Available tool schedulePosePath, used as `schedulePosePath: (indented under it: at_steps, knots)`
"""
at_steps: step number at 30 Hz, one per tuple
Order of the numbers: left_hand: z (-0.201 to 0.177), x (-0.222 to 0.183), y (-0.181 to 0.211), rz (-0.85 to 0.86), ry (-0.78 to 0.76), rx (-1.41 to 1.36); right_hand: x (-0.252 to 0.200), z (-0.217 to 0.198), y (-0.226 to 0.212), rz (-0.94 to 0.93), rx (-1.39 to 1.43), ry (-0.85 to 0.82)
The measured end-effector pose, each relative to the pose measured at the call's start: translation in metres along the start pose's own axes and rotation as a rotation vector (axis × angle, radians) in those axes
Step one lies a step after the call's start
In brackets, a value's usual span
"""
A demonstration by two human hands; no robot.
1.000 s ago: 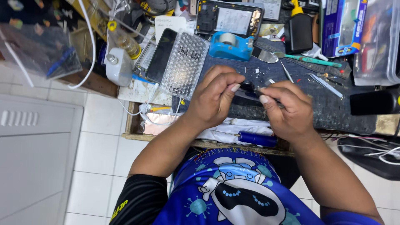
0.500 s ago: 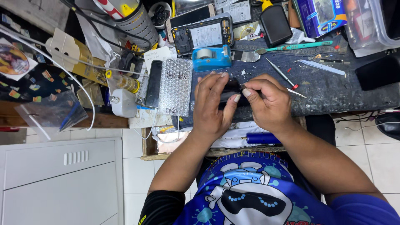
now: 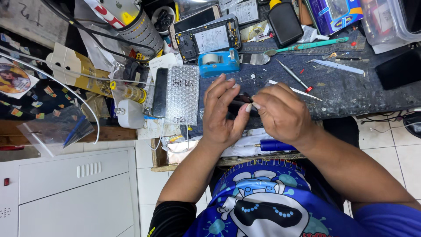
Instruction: The person disassembles a mobile phone by removing screws with a screwdriver and prying the casing apart with a tool. They then manipulate internal components and small parts using tweezers and their hands.
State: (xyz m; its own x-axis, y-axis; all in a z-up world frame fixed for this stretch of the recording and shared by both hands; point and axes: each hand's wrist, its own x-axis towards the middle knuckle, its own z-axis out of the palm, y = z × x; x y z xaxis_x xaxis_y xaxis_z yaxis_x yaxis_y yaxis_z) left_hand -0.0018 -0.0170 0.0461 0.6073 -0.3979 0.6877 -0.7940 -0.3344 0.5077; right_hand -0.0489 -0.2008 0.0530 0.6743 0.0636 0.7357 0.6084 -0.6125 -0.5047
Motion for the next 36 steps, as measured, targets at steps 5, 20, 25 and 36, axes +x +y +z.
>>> schedulePosePath:
  at_steps: [5, 20, 25, 36]
  knots:
    - [0.001, -0.002, 0.003, 0.006, -0.023, -0.008, 0.006, -0.011, -0.002, -0.163, -0.178, -0.052]
    - [0.007, 0.0, 0.001, 0.05, -0.001, -0.005, 0.008, -0.022, -0.018, -0.195, -0.242, -0.097]
    - [0.01, -0.003, 0.005, 0.04, 0.005, -0.011, -0.001, -0.02, -0.022, -0.048, -0.116, -0.087]
    - [0.019, -0.005, 0.008, 0.129, 0.058, 0.056, -0.011, -0.011, -0.026, 0.04, -0.03, 0.048]
